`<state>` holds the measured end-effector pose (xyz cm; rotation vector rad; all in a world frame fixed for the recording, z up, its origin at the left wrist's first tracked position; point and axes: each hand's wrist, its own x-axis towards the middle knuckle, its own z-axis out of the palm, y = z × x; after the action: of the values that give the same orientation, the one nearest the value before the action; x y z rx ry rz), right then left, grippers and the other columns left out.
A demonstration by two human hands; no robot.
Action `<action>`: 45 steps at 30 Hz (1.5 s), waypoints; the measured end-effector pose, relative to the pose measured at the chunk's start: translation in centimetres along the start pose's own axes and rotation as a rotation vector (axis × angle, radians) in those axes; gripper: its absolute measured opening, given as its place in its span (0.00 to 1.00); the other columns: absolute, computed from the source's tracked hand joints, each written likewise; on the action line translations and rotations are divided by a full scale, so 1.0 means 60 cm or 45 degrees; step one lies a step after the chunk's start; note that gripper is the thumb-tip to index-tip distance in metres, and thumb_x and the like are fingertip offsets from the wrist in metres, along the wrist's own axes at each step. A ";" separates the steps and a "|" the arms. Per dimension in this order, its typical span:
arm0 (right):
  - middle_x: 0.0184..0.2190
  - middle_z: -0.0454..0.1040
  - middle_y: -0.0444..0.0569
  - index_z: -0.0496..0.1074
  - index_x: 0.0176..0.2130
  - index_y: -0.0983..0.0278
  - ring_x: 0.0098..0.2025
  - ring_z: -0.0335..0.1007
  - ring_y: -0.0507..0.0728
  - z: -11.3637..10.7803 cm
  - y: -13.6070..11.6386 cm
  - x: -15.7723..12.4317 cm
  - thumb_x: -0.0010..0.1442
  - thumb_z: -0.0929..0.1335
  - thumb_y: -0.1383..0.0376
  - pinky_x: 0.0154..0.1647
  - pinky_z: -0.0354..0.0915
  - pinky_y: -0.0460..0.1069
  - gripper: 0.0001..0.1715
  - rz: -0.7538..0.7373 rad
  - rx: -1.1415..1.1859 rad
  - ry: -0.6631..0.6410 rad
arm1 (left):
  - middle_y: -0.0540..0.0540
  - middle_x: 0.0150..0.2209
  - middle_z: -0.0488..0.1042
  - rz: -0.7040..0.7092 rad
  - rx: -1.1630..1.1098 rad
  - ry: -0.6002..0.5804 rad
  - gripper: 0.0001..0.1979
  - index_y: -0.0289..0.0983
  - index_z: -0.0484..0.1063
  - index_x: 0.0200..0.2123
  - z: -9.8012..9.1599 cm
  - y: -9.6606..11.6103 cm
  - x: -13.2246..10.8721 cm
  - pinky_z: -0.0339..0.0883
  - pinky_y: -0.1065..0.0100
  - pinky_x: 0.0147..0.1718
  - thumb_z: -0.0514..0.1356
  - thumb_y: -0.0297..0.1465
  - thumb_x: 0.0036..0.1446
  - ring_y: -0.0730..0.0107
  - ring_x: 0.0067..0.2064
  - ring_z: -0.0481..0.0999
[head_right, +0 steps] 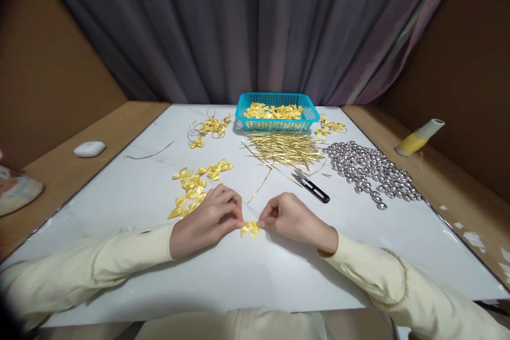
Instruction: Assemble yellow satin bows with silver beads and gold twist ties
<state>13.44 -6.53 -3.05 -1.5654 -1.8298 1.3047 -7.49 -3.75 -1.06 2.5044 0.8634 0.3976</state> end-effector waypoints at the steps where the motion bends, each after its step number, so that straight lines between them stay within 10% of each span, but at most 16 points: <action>1: 0.18 0.69 0.45 0.76 0.27 0.68 0.20 0.56 0.48 0.000 0.000 0.000 0.47 0.68 0.62 0.20 0.52 0.43 0.11 -0.004 0.001 0.013 | 0.49 0.36 0.68 0.003 0.009 0.003 0.05 0.36 0.70 0.27 0.000 -0.001 0.000 0.56 0.64 0.42 0.59 0.28 0.55 0.66 0.43 0.61; 13: 0.18 0.69 0.43 0.75 0.28 0.67 0.20 0.56 0.48 -0.005 -0.007 0.021 0.51 0.67 0.61 0.21 0.52 0.44 0.11 -0.137 -0.151 0.240 | 0.46 0.41 0.66 -0.041 0.159 0.119 0.05 0.36 0.70 0.30 -0.001 -0.018 0.020 0.54 0.59 0.45 0.56 0.30 0.57 0.61 0.46 0.59; 25: 0.18 0.63 0.40 0.73 0.30 0.68 0.21 0.54 0.47 -0.038 -0.010 0.054 0.48 0.70 0.54 0.21 0.51 0.43 0.18 -0.264 -0.118 -0.055 | 0.47 0.50 0.65 -0.167 0.119 0.072 0.08 0.38 0.72 0.26 -0.009 -0.019 0.026 0.50 0.51 0.48 0.58 0.34 0.56 0.55 0.52 0.57; 45: 0.20 0.72 0.44 0.75 0.29 0.65 0.20 0.59 0.48 -0.021 -0.015 0.035 0.54 0.68 0.61 0.24 0.54 0.44 0.10 -0.409 -0.535 0.131 | 0.47 0.47 0.69 0.023 0.302 0.147 0.09 0.37 0.72 0.27 -0.002 -0.024 0.019 0.50 0.56 0.45 0.58 0.35 0.56 0.56 0.50 0.57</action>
<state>13.32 -4.08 -2.25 -1.4136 -2.2741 0.7161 -7.39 -1.97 -1.54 2.7294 0.9846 0.4747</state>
